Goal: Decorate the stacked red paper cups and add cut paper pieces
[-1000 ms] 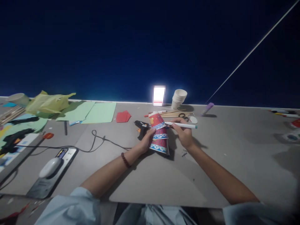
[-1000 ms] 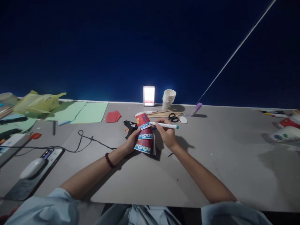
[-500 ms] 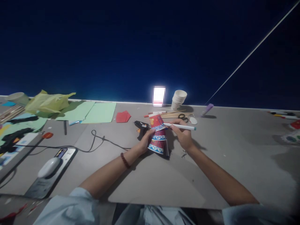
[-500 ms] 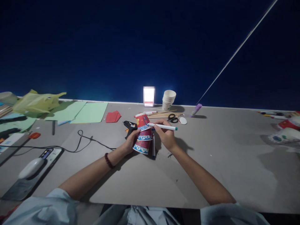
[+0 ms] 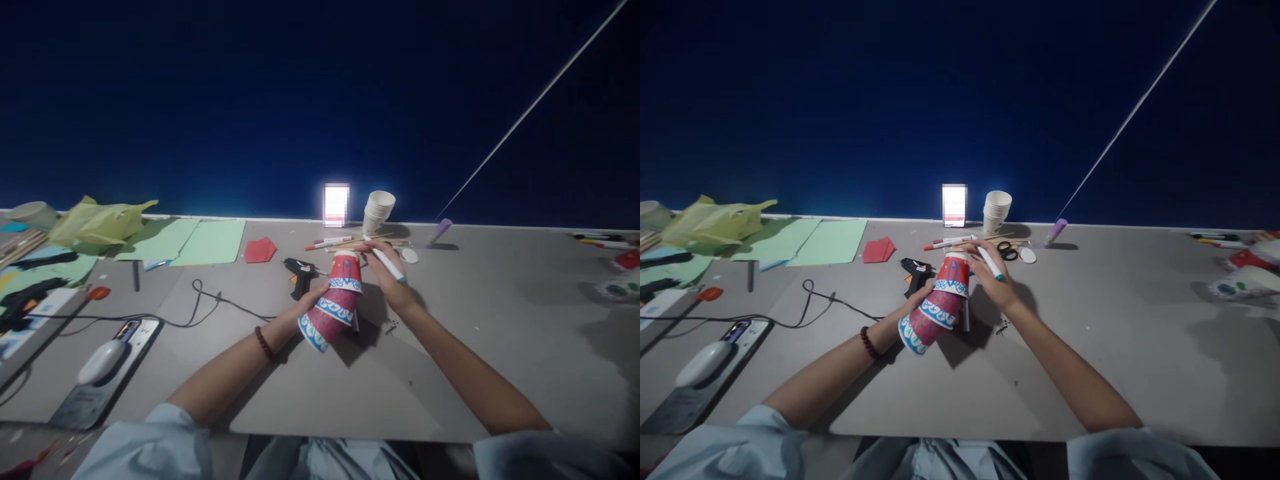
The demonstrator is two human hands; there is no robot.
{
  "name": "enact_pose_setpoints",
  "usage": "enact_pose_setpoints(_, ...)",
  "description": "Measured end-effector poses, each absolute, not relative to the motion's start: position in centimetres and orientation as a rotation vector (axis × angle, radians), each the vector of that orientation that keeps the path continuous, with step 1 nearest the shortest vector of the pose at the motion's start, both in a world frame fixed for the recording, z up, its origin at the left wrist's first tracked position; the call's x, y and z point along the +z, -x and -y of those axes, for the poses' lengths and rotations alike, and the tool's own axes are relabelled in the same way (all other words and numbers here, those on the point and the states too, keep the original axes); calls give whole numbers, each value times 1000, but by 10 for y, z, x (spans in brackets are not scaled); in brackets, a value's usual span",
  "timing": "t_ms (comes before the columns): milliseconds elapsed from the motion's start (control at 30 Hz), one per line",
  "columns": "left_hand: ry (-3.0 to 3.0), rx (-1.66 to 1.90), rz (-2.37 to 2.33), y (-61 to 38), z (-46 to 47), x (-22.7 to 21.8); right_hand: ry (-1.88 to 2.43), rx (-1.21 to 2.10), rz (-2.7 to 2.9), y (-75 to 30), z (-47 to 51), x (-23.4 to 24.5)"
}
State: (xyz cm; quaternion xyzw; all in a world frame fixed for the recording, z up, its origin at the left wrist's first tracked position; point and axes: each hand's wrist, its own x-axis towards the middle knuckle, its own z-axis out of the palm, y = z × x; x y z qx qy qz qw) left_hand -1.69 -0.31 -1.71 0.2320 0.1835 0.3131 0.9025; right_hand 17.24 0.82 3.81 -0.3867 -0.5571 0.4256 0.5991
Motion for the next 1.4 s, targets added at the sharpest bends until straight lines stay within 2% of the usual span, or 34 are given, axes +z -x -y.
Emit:
enact_pose_setpoints(200,-555,447,-325,23,10,-10,932,1642,1207,-183,-8,45)
enact_pose_setpoints(300,-518,483,-356,21,7,-9,881,1740,1120,-186,-11,45)
enact_pose_setpoints(400,-561,549,-366,16,2,-9,830,1646,978,-184,-15,41)
enact_pose_setpoints(533,-578,826,-396,7,2,-9,850,1449,906,-173,-16,31)
enact_pose_setpoints(667,-587,1012,-429,3,3,-12,971,1139,1062,-161,-7,12)
enact_pose_setpoints(900,-479,1080,-523,3,-1,-15,1130,794,1424,-149,15,-3)
enact_pose_setpoints(1100,-403,1035,-530,6,0,-4,935,661,1383,-153,19,13)
enact_pose_setpoints(1267,-350,854,-625,8,-2,-3,883,746,1532,-159,19,26)
enact_pose_setpoints(1400,-344,857,-634,5,-3,-5,941,738,1564,-155,20,23)
